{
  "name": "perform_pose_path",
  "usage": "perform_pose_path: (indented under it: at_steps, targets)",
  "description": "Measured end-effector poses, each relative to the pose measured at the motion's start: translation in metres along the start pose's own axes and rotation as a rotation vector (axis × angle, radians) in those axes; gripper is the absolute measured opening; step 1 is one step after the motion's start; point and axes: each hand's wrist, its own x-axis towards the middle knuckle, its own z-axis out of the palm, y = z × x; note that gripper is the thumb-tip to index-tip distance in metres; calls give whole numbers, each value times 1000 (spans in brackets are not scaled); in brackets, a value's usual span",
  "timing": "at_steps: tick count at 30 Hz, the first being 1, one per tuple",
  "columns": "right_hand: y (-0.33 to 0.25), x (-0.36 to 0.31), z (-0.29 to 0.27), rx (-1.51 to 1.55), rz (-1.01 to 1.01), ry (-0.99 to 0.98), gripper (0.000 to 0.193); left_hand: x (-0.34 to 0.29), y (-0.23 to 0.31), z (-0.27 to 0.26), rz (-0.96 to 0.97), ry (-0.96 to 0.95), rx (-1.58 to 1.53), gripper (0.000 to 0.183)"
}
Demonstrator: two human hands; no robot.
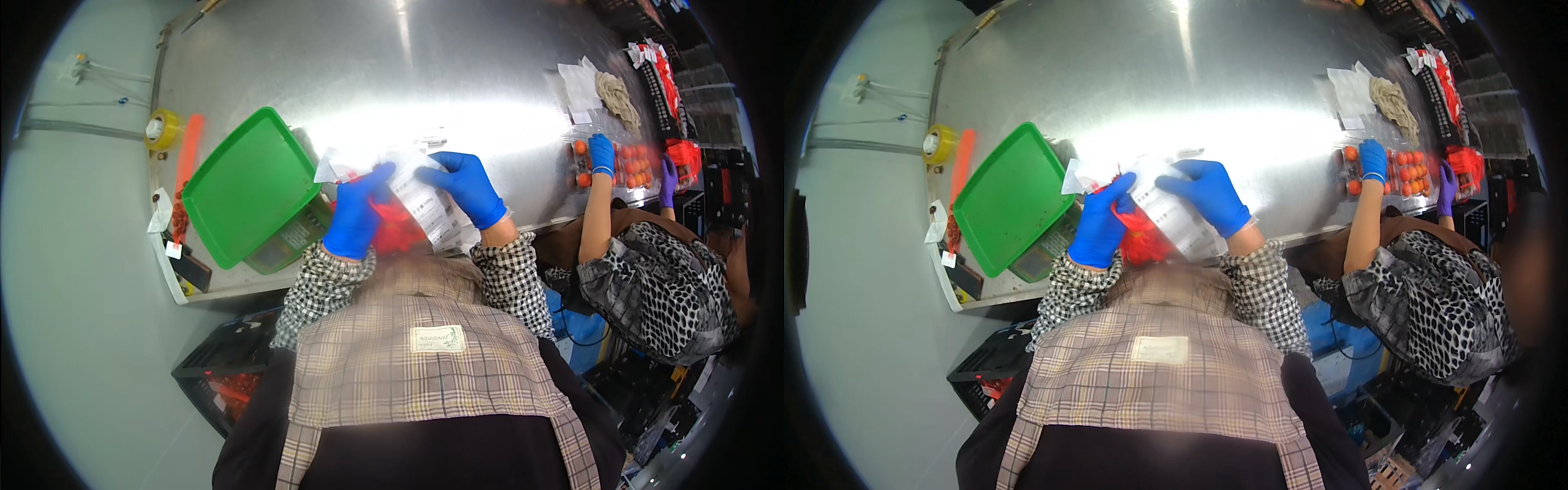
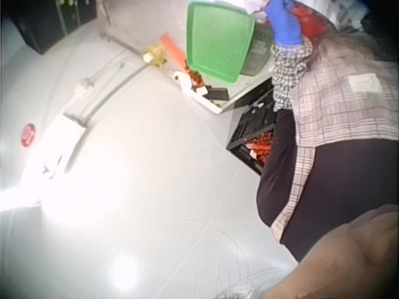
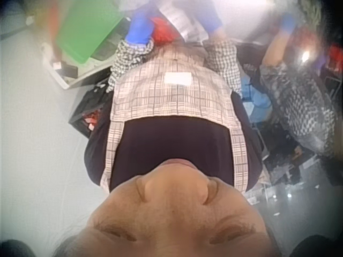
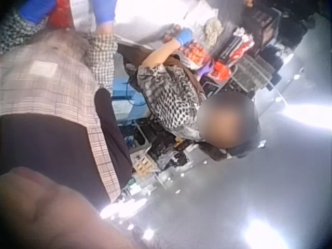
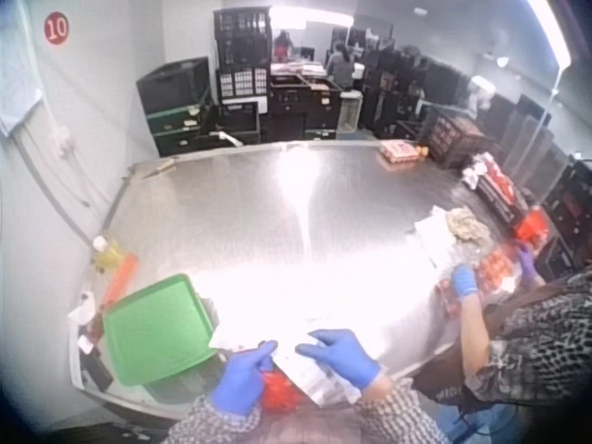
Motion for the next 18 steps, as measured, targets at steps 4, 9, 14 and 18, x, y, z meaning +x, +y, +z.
perform_pose_path:
  at_steps: [4,9,14,18]
  targets:
    - [-5,-2,-6,42,-20,54,37,9,-4,-2,72,117,33,14]
    - [-17,-1,2,114,-77,-44,37,13,-16,-2,169,147,115,5]
    - [3,13,12,49,-51,48,32,11,-23,-4,104,96,68,22]
    - [2,13,14,-111,-77,64,28,18,-32,-8,136,112,-3,24]
